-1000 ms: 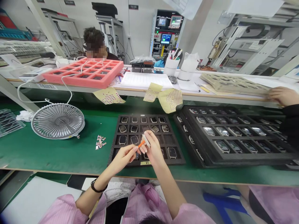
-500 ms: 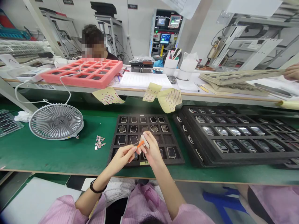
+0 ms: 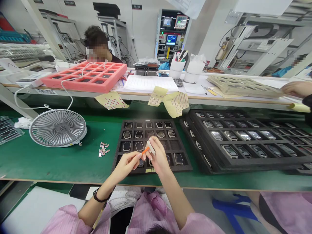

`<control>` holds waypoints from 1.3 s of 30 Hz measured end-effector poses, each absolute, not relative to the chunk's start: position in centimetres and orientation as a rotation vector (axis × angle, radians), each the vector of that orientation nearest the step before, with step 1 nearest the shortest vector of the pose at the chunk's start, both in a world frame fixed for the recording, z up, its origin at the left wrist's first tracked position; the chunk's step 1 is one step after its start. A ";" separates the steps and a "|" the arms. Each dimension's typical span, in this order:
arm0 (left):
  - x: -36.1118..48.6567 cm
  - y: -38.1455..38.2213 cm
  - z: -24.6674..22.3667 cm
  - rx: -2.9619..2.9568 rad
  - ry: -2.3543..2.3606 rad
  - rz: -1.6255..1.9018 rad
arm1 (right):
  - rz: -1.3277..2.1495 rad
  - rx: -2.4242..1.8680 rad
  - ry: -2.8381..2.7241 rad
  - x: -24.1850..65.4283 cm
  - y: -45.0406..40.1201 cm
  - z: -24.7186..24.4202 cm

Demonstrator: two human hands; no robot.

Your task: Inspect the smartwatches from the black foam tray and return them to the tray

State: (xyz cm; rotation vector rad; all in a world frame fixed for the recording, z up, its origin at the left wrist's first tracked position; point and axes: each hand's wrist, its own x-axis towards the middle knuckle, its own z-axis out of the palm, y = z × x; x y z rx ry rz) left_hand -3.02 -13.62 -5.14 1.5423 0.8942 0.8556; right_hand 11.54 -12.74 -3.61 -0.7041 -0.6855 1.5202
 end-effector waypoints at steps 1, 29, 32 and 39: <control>-3.1 -13.6 -5.1 1.544 0.903 0.857 | 1.491 -0.729 -0.720 11.6 -12.8 -3.6; -1.1 -13.5 -8.9 1.234 0.847 0.855 | 1.801 -0.533 -0.493 11.8 -11.7 -7.1; -1.0 -13.5 -9.0 1.250 0.860 0.860 | 1.843 -0.507 -0.427 11.7 -11.9 -7.2; -1.3 -13.1 -8.0 1.220 0.900 0.865 | 1.829 -0.549 -0.334 11.4 -11.7 -7.1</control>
